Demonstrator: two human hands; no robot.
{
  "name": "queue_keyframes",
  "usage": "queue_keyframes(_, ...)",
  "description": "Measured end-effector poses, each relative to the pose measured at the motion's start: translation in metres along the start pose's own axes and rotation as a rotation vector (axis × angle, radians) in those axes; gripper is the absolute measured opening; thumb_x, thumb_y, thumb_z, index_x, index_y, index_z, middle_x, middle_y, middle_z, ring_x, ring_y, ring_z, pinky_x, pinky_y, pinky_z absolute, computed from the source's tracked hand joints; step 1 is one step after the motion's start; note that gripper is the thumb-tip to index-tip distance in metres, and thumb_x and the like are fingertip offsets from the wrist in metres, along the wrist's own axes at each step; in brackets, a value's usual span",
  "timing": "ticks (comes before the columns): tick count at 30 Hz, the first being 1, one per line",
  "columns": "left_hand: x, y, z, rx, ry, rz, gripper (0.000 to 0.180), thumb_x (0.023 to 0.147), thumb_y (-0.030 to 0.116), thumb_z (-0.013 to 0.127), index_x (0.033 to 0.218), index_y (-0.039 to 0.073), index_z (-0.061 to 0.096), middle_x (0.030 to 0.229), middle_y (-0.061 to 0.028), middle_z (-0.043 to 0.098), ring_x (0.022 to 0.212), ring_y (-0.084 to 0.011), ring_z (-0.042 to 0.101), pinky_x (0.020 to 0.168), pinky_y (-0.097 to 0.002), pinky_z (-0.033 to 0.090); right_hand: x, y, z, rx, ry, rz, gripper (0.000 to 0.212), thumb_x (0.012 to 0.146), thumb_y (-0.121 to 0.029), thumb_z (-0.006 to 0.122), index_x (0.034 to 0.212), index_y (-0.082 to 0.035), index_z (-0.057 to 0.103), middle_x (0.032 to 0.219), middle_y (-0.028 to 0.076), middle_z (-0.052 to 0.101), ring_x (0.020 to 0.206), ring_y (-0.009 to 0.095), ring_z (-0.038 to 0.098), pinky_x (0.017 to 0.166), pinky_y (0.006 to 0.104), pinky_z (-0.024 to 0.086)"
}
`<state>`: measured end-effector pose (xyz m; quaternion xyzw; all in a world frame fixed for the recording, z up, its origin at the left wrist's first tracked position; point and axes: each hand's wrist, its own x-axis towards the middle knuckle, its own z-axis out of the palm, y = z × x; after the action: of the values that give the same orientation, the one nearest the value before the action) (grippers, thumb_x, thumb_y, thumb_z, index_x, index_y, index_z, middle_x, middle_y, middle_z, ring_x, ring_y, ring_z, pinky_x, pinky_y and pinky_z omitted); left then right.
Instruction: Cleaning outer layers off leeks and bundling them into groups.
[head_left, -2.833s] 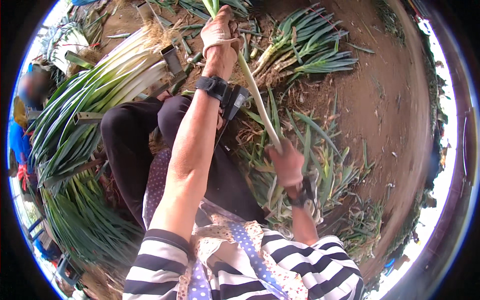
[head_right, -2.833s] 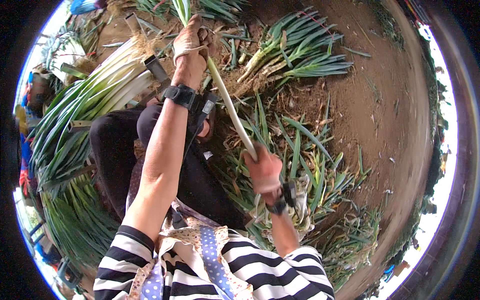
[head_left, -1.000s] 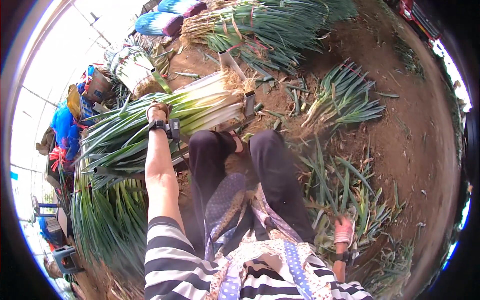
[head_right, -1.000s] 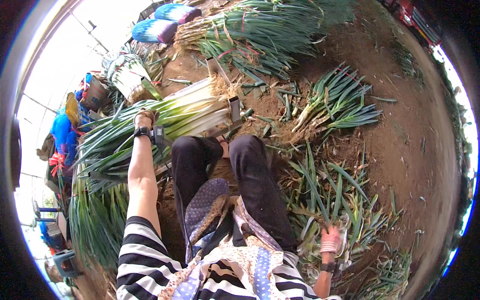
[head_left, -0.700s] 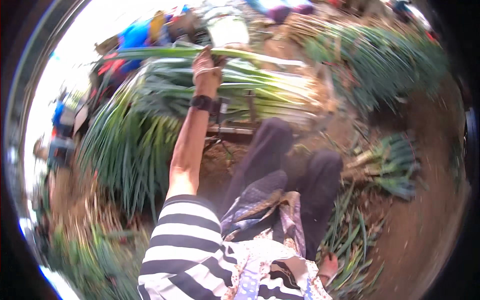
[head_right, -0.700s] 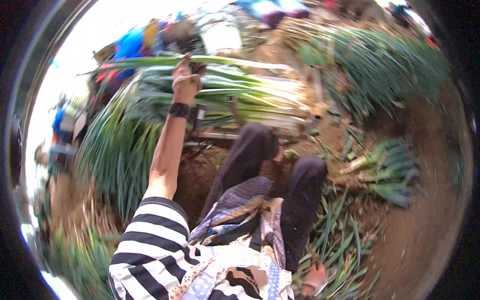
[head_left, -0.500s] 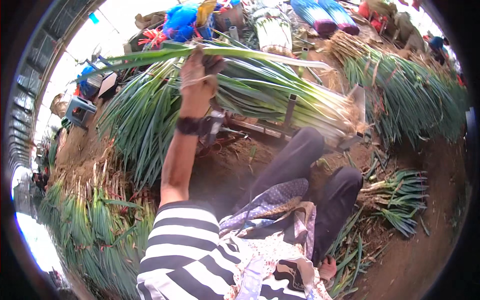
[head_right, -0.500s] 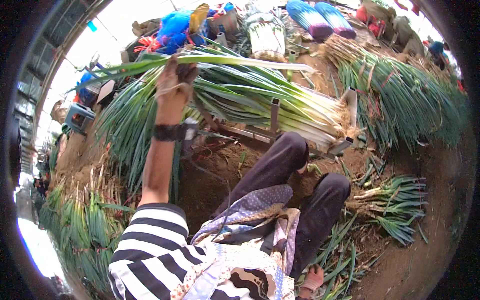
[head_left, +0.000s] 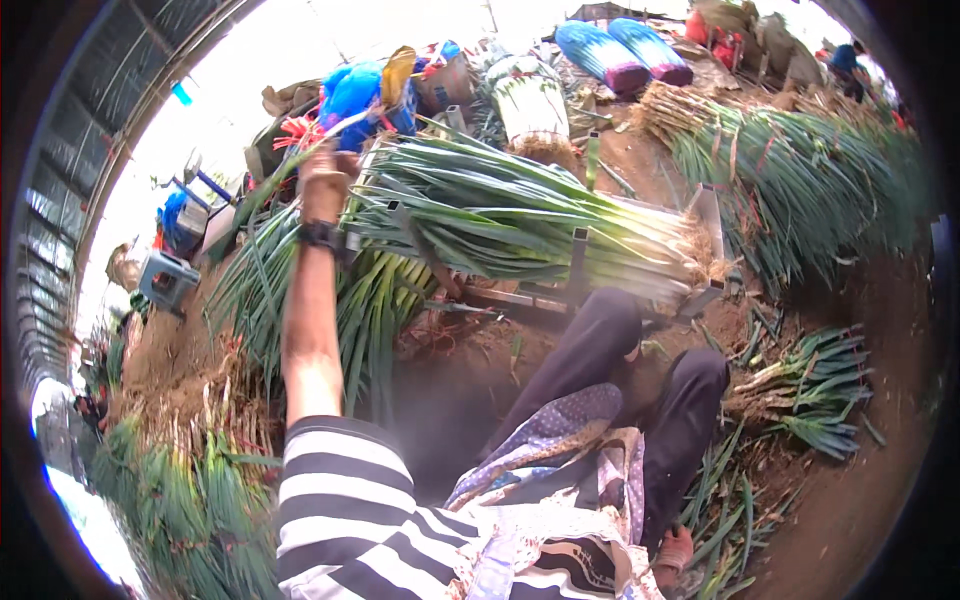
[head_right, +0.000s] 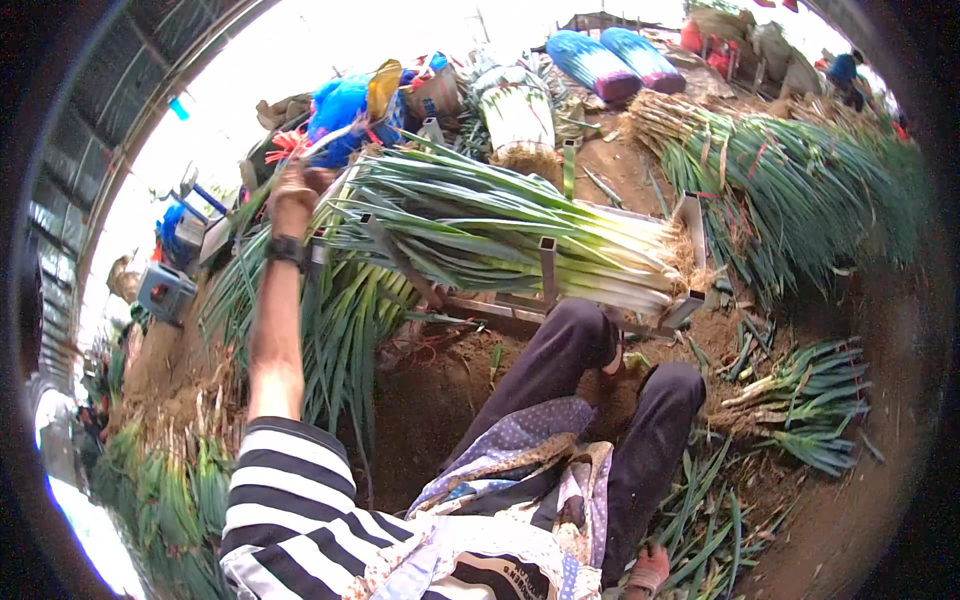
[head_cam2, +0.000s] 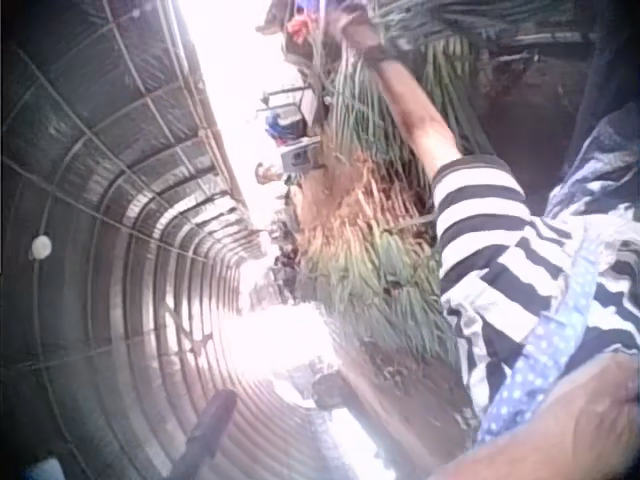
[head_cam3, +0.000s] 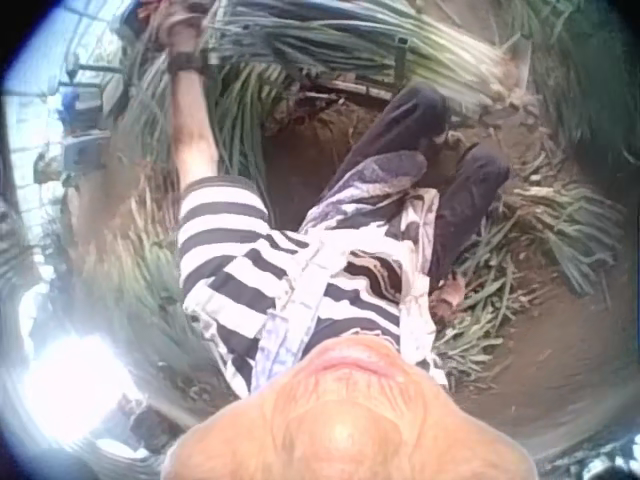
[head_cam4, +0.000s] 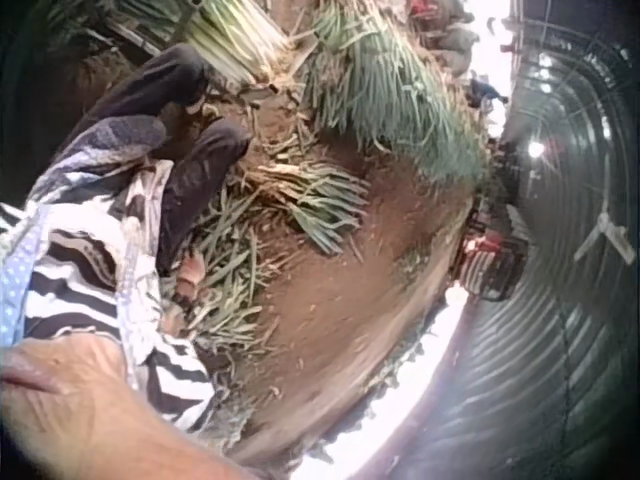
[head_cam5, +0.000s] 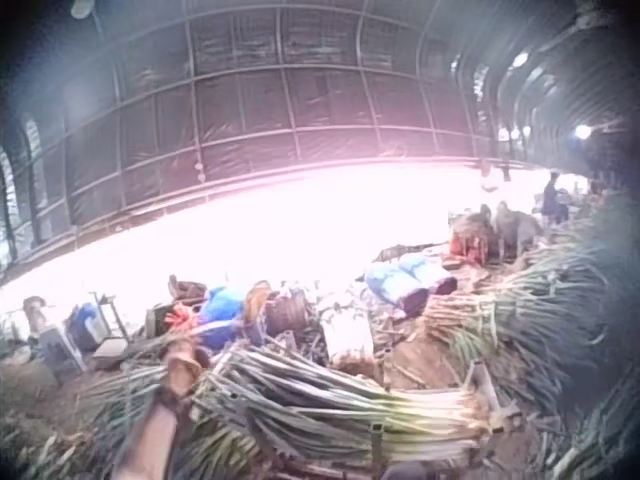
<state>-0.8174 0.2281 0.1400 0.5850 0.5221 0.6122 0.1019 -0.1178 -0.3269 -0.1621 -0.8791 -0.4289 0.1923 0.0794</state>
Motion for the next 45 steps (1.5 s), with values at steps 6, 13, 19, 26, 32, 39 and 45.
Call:
queue_keyframes(6,-0.134,0.147,0.317,-1.037,-0.567,-0.858,0.018,0.087,0.023,0.053,0.092,0.006,0.058,0.075,-0.0105,0.062,0.064,-0.0227,0.061,0.058,-0.0351,0.052,-0.025,0.013,-0.023,-0.075,0.082,-0.014,0.018,0.076,-0.021,0.057,0.089,-0.01,0.061,0.085,0.012,0.057,0.079,0.031,0.056,0.068,0.0404,0.046)
queue_keyframes(13,-0.273,0.304,0.485,-1.361,-0.978,-1.073,0.016,0.087,0.019,0.054,0.082,0.003,0.056,0.07,-0.013,0.061,0.062,-0.0256,0.06,0.055,-0.0351,0.05,0.079,-0.05,-0.108,0.217,0.081,0.278,0.026,0.079,-0.035,0.053,0.091,-0.015,0.065,0.093,0.008,0.064,0.085,0.031,0.059,0.071,0.0408,0.046)
queue_keyframes(19,-0.421,0.349,0.564,-1.231,-0.962,-1.45,0.026,0.089,0.028,0.05,0.082,0.004,0.055,0.068,-0.0096,0.059,0.056,-0.0234,0.056,0.054,-0.0356,0.049,0.165,-0.008,-0.09,1.275,0.124,0.605,0.02,0.082,-0.023,0.059,0.087,-0.004,0.065,0.062,0.0,0.06,0.046,0.007,0.048,0.043,0.0253,0.039)
queue_keyframes(26,-0.438,0.365,0.578,-0.939,-0.798,-1.441,0.019,0.089,0.025,0.047,0.084,0.008,0.054,0.062,-0.0049,0.055,0.051,-0.0162,0.051,0.047,-0.0278,0.041,0.328,0.006,-0.057,0.483,0.103,0.593,0.038,0.075,-0.033,0.057,0.104,-0.009,0.061,0.105,0.015,0.061,0.098,0.033,0.055,0.081,0.0409,0.045)
queue_keyframes(32,-0.439,0.368,0.59,-0.81,-0.841,-1.423,0.02,0.089,0.023,0.044,0.084,0.006,0.054,0.065,-0.0021,0.051,0.054,-0.0128,0.049,0.049,-0.0249,0.039,0.434,0.014,-0.012,0.407,0.145,0.761,0.049,0.07,-0.04,0.064,0.106,-0.008,0.056,0.107,0.018,0.058,0.101,0.034,0.055,0.081,0.0424,0.046)
queue_keyframes(39,-0.457,0.348,0.599,-0.648,-0.864,-1.525,0.021,0.088,0.025,0.053,0.085,0.005,0.055,0.067,-0.0062,0.057,0.056,-0.0174,0.053,0.053,-0.0292,0.044,0.478,0.019,0.014,0.076,0.329,0.93,0.04,0.069,-0.031,0.069,0.099,-0.012,0.05,0.095,0.011,0.057,0.085,0.029,0.061,0.067,0.042,0.051)
queue_keyframes(45,-0.451,0.357,0.6,-0.734,-0.951,-1.459,0.022,0.089,0.027,0.052,0.083,0.006,0.055,0.064,-0.0062,0.057,0.053,-0.0177,0.054,0.05,-0.0295,0.044,0.445,0.025,0.005,0.403,0.257,0.859,0.038,0.061,-0.024,0.072,0.092,-0.007,0.061,0.092,0.017,0.063,0.088,0.035,0.059,0.072,0.0417,0.048)
